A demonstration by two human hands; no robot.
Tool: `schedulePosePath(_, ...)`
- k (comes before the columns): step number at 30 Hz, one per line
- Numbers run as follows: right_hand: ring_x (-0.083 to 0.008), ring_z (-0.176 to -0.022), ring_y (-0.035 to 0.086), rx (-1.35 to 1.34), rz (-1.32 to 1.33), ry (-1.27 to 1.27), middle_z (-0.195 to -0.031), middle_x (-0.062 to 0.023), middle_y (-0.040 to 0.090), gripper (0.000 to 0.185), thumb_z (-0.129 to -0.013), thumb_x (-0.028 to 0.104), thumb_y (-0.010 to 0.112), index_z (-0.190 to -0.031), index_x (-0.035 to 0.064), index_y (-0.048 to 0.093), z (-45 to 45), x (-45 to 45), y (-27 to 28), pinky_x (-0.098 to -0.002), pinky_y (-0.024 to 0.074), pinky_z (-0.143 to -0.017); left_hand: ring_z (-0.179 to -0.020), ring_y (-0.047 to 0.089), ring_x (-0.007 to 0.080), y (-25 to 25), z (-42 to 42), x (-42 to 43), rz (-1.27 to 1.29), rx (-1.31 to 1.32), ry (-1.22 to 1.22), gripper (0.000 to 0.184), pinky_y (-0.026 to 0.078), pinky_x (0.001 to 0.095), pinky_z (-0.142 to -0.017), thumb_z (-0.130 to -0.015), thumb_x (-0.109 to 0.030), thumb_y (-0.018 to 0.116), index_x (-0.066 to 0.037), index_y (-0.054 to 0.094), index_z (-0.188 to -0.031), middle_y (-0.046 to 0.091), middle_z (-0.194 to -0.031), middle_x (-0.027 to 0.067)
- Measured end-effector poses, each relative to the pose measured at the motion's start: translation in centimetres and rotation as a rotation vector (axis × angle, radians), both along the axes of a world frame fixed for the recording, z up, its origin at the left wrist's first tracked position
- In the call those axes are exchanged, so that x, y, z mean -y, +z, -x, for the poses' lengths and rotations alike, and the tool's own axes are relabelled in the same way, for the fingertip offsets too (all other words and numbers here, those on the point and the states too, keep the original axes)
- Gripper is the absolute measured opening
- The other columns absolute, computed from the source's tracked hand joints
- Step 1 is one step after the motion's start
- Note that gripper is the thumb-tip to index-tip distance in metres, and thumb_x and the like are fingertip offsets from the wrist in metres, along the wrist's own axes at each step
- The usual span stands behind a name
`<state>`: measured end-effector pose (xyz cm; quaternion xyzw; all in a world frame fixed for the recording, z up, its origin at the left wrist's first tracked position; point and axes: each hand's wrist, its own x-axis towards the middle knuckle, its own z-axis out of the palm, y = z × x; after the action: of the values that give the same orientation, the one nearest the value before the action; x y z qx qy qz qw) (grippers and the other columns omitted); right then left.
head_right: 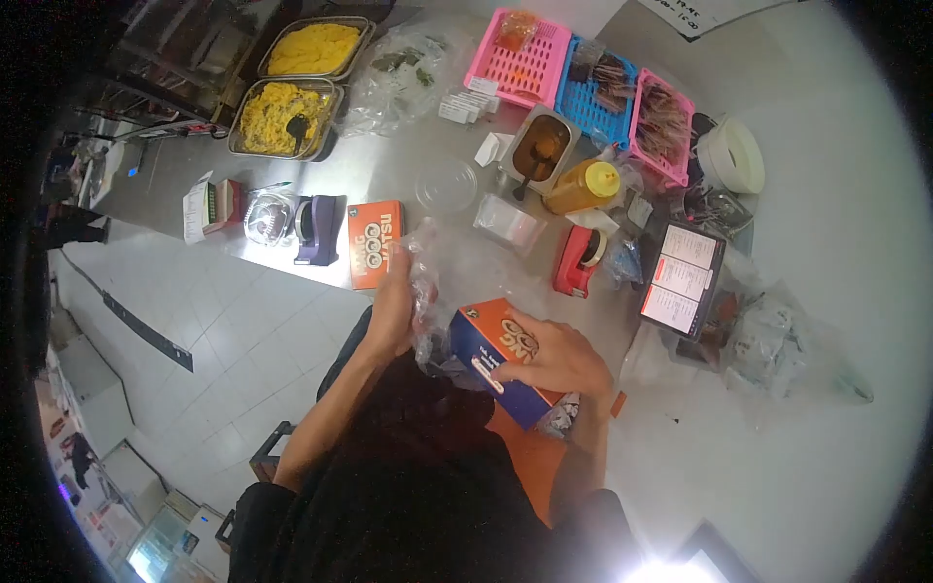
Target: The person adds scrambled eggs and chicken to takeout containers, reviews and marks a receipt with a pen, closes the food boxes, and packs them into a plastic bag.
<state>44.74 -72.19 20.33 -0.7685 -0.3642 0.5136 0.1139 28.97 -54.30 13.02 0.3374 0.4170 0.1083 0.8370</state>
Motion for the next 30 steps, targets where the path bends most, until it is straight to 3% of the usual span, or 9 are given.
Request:
schedulePosePath(6,-0.0404,-0.109,0.063,-0.120,-0.070,-0.129,-0.117,-0.0241,0.066,0.086,-0.066,0.058,0.075,-0.137,0.0155,0.055,0.9,-3.5,-5.7,-0.0429,0.0478,-0.091,-0.037,0.038,0.0097,1.1,1.9,2.5,0.033,-0.074,-0.164,0.063,0.025,0.0253,-0.029,-0.103,-0.060,0.028,-0.008,0.056,-0.123,0.051,-0.062,0.0034)
schedulePosePath(8,-0.0271,-0.100,0.065,-0.037,-0.069,-0.354,-0.110,-0.0177,0.068,0.070,-0.072,0.047,0.075,-0.126,0.0065,0.059,1.1,-4.2,-7.1,-0.0340,0.0486,-0.089,-0.036,0.040,0.0097,2.0,2.9,2.8,0.137,-0.102,-0.228,0.064,0.026,0.0249,-0.029,-0.103,-0.060,0.029,-0.005,0.060,-0.108,0.050,-0.060,0.0036)
schedulePosePath(9,-0.0267,-0.096,0.065,0.067,-0.153,-0.426,-0.106,-0.0180,0.068,0.064,-0.073,0.046,0.074,-0.119,0.0031,0.060,1.5,-4.1,-7.8,-0.0343,0.0487,-0.087,-0.035,0.040,0.0092,2.8,2.9,3.1,0.112,-0.120,-0.150,0.065,0.026,0.0246,-0.029,-0.102,-0.061,0.030,-0.004,0.060,-0.095,0.050,-0.058,0.0035)
schedulePosePath(13,-0.0267,-0.095,0.065,0.150,-0.102,-0.474,-0.105,-0.0194,0.068,0.063,-0.075,0.044,0.071,-0.118,-0.0001,0.060,0.6,-4.2,-7.5,-0.0352,0.0489,-0.086,-0.033,0.037,0.0094,3.1,3.2,3.5,0.175,-0.169,-0.119,0.065,0.026,0.0246,-0.029,-0.102,-0.062,0.031,-0.004,0.059,-0.093,0.050,-0.058,0.0041)
schedulePosePath(16,-0.0279,-0.096,0.064,0.013,-0.212,-0.524,-0.106,-0.0201,0.067,0.061,-0.080,0.040,0.067,-0.123,-0.0022,0.057,0.2,-4.0,-10.9,-0.0359,0.0486,-0.086,-0.033,0.035,0.0088,3.0,3.0,3.9,0.422,-0.128,-0.185,0.062,0.027,0.0235,-0.028,-0.103,-0.059,0.030,-0.006,0.060,-0.114,0.048,-0.057,0.0033)
schedulePosePath(18,-0.0439,-0.110,0.061,-0.199,-0.302,-0.737,-0.113,-0.0297,0.063,0.074,-0.079,0.053,0.065,-0.128,0.0003,0.051,0.7,-4.7,-13.6,-0.0482,0.0466,-0.096,-0.032,0.034,0.0080,3.8,2.9,3.8,0.504,0.132,-0.228,0.057,0.028,0.0217,-0.027,-0.105,-0.056,0.029,-0.017,0.048,-0.141,0.046,-0.056,0.0031)
schedulePosePath(22,-0.0451,-0.111,0.060,0.328,-0.083,-0.563,-0.117,-0.0297,0.061,0.073,-0.080,0.051,0.064,-0.131,0.0023,0.046,1.5,-5.4,-15.1,-0.0494,0.0469,-0.096,-0.034,0.033,0.0073,2.7,3.0,2.6,0.658,0.109,-0.142,0.056,0.026,0.0216,-0.029,-0.104,-0.055,0.032,-0.019,0.042,-0.146,0.045,-0.058,0.0014)
schedulePosePath(24,-0.0479,-0.114,0.057,0.580,-0.039,-0.553,-0.123,-0.0317,0.058,0.080,-0.078,0.052,0.065,-0.137,0.0046,0.041,2.7,-5.5,-10.6,-0.0505,0.0460,-0.098,-0.034,0.033,0.0057,1.6,3.4,1.4,0.809,0.497,-0.011,0.056,0.025,0.0202,-0.029,-0.105,-0.053,0.031,-0.025,0.031,-0.154,0.044,-0.058,-0.0003)
schedulePosePath(30,-0.0483,-0.120,0.055,0.281,0.106,-0.465,-0.125,-0.0347,0.057,0.110,-0.073,0.056,0.069,-0.155,0.0035,0.017,-0.2,-6.0,-13.6,-0.0471,0.0422,-0.104,-0.035,0.031,0.0050,-0.9,3.5,2.8,0.734,0.228,-0.030,0.056,0.025,0.0190,-0.031,-0.104,-0.057,0.030,-0.026,0.036,-0.150,0.045,-0.060,-0.0008)
